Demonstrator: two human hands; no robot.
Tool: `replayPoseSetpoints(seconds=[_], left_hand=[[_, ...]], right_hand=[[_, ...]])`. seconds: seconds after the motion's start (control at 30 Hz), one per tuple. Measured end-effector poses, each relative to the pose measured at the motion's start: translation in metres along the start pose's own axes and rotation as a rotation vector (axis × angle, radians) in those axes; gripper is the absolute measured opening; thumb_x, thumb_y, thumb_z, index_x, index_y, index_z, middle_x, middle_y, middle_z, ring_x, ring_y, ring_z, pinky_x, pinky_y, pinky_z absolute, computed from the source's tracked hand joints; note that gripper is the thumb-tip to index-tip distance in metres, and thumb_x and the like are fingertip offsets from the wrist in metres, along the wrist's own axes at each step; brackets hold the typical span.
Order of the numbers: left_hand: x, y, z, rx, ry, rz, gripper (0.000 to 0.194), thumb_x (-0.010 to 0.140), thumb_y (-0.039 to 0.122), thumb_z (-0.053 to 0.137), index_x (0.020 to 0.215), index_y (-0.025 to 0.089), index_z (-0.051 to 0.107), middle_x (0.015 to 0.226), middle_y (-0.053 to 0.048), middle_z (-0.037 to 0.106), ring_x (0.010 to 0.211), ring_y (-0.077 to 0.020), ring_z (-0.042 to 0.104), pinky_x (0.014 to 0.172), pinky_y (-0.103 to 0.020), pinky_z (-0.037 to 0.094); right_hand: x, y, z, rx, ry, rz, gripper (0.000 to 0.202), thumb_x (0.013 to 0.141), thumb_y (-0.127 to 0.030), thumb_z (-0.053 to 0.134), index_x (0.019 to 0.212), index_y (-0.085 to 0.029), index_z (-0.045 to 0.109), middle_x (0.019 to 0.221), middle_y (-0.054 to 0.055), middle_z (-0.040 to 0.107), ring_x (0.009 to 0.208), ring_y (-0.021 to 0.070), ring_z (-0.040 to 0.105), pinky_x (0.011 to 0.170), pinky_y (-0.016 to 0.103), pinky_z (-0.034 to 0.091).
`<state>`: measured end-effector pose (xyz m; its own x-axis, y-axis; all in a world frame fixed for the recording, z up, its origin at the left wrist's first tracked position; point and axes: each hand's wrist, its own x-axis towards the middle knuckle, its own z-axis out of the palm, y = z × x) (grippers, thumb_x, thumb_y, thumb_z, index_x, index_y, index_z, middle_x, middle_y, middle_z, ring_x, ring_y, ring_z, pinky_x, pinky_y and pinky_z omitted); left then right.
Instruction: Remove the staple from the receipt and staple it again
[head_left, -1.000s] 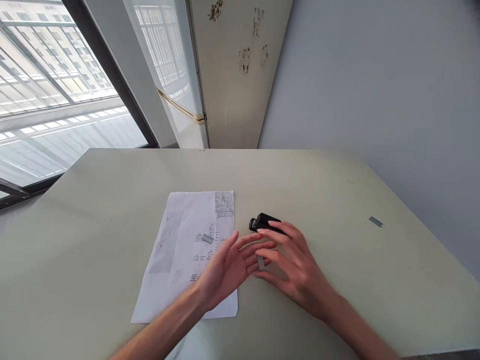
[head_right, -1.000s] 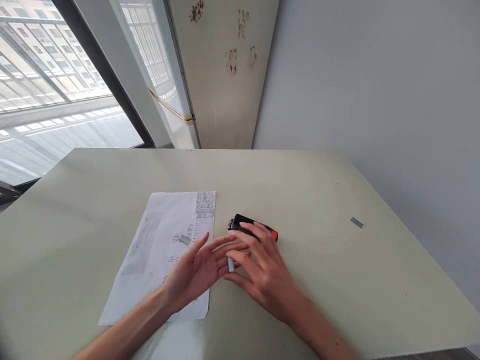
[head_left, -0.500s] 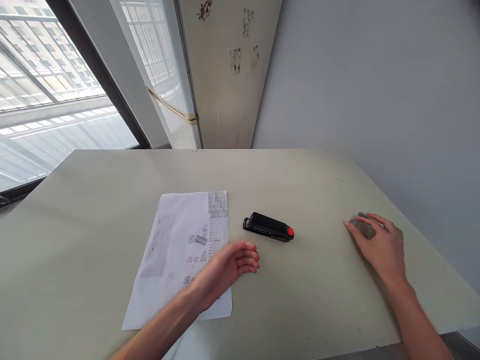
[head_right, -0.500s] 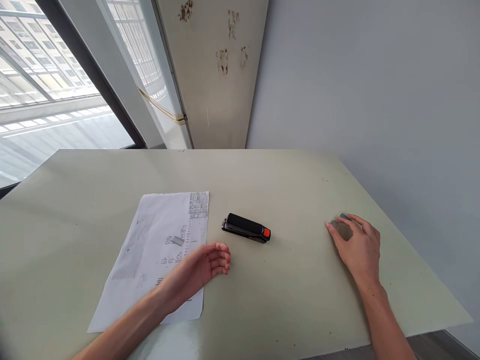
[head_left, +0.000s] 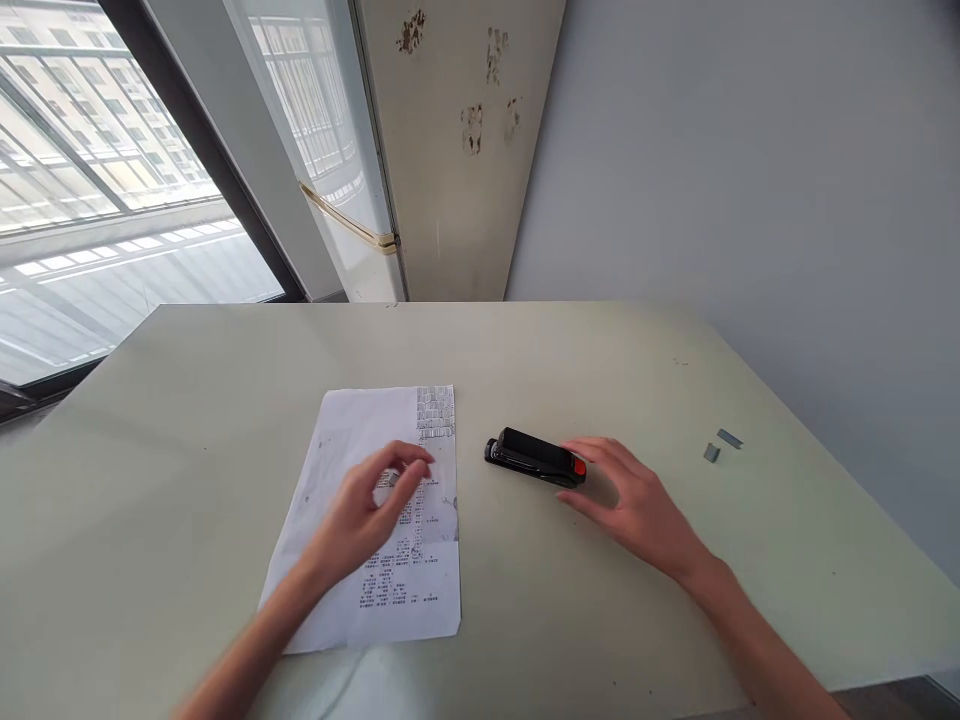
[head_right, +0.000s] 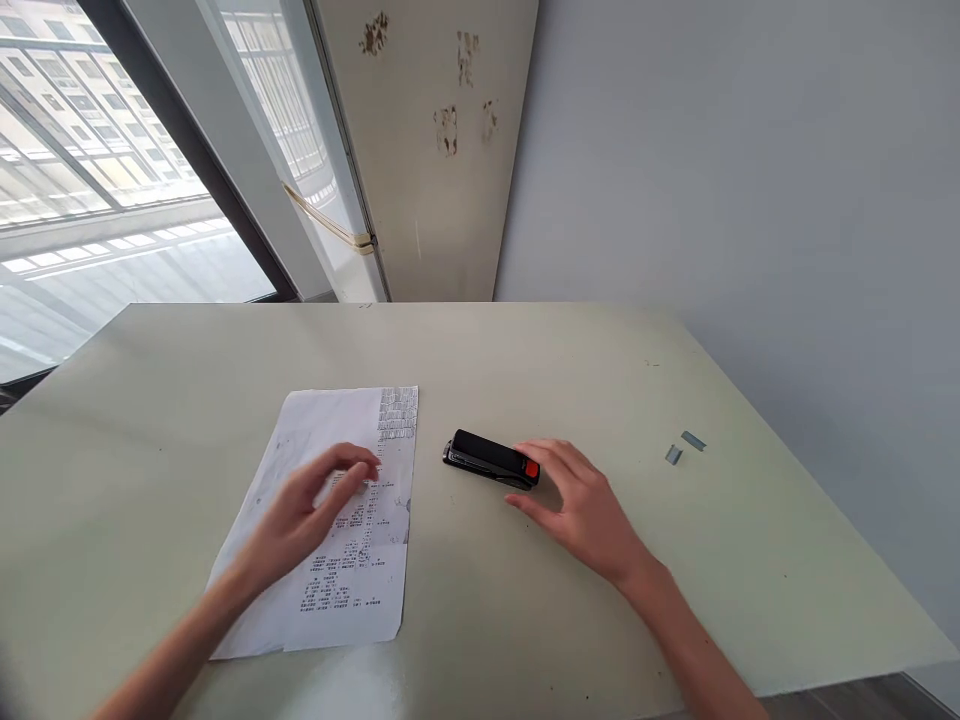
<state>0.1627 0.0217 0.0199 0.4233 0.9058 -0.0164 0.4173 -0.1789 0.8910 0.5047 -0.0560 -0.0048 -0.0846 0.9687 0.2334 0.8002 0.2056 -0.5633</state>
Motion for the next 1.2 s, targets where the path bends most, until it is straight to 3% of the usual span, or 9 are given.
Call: replayPoseSetpoints(seconds=[0.1,0.23,0.53,0.63,0.73,0.87,0.97,1.03,1.2], left_hand=[[-0.02,-0.033,-0.033,0.406,0.085,0.181,0.043,0.103,0.053,0.057,0.138,0.03,0.06,0.151,-0.008,0.058,0.144,-0.0338,0.048,0.118,-0.055,0.042],[-0.045,-0.063,-0.052,0.645,0.071,0.255,0.069,0.102,0.058,0.057,0.163,0.033,0.037,0.17,-0.008,0.039,0.158,-0.0388,0.031,0.124,-0.065,0.033],[-0.002,-0.046,-0.03,0.685,0.012,0.357,0.027,0.107,0.047,0.053,0.113,0.031,0.074,0.154,-0.004,0.058,0.152,-0.0354,0.038,0.118,-0.061,0.042],[0.001,-0.052,-0.048,0.721,0.107,0.336,0.03,0.108,0.049,0.049,0.105,0.028,0.071,0.143,-0.007,0.066,0.147,-0.0346,0.045,0.118,-0.059,0.041],[-0.009,-0.063,-0.082,0.836,0.341,0.2,0.034,0.108,0.05,0.046,0.107,0.024,0.068,0.133,-0.01,0.068,0.14,-0.0362,0.05,0.118,-0.059,0.038],[-0.026,-0.076,-0.108,0.949,0.409,0.044,0.045,0.108,0.055,0.043,0.128,0.019,0.062,0.151,-0.015,0.055,0.148,-0.0434,0.039,0.117,-0.064,0.037],[-0.033,-0.08,-0.092,0.933,0.255,0.277,0.054,0.108,0.055,0.044,0.153,0.025,0.049,0.169,-0.01,0.04,0.157,-0.0416,0.029,0.125,-0.066,0.026],[-0.031,-0.076,-0.066,0.914,0.078,0.429,0.054,0.109,0.049,0.044,0.161,0.034,0.043,0.168,-0.002,0.043,0.162,-0.0388,0.022,0.129,-0.065,0.015],[0.013,-0.036,0.039,0.82,-0.115,0.568,0.057,0.109,0.04,0.048,0.164,0.026,0.039,0.167,-0.005,0.045,0.161,-0.0352,0.028,0.132,-0.058,0.02]], right_hand=[[0.011,-0.006,0.016,0.031,-0.01,-0.001,0.04,0.103,-0.051,0.061,0.138,-0.033,0.062,0.125,0.006,0.074,0.101,0.0256,0.073,0.087,0.043,0.063],[0.018,-0.006,0.026,0.076,-0.002,0.059,0.031,0.103,-0.052,0.06,0.122,-0.029,0.068,0.11,0.007,0.076,0.085,0.0242,0.071,0.075,0.04,0.062],[0.018,-0.005,0.028,0.149,0.012,0.1,0.034,0.101,-0.056,0.061,0.118,-0.028,0.068,0.109,0.007,0.075,0.09,0.0254,0.071,0.074,0.039,0.06],[0.016,-0.003,0.03,0.164,0.012,0.11,0.034,0.101,-0.056,0.061,0.119,-0.028,0.068,0.11,0.007,0.074,0.093,0.0251,0.07,0.077,0.039,0.06],[0.016,-0.003,0.032,0.18,0.023,0.119,0.034,0.1,-0.055,0.062,0.119,-0.028,0.068,0.109,0.007,0.074,0.093,0.025,0.07,0.08,0.04,0.06],[0.016,-0.004,0.031,0.209,0.022,0.132,0.032,0.1,-0.053,0.063,0.118,-0.027,0.069,0.108,0.007,0.074,0.091,0.0246,0.068,0.078,0.039,0.059],[0.012,-0.007,0.025,0.255,0.008,0.153,0.03,0.099,-0.052,0.065,0.115,-0.027,0.071,0.106,0.007,0.074,0.087,0.0239,0.065,0.071,0.037,0.057],[0.007,-0.012,0.017,0.314,0.008,0.192,0.029,0.097,-0.052,0.067,0.113,-0.028,0.072,0.101,0.006,0.073,0.084,0.0229,0.062,0.061,0.032,0.054],[0.0,-0.031,-0.01,0.405,0.084,0.292,0.028,0.094,-0.052,0.071,0.108,-0.027,0.074,0.086,0.004,0.066,0.075,0.0199,0.056,0.045,0.026,0.04]])
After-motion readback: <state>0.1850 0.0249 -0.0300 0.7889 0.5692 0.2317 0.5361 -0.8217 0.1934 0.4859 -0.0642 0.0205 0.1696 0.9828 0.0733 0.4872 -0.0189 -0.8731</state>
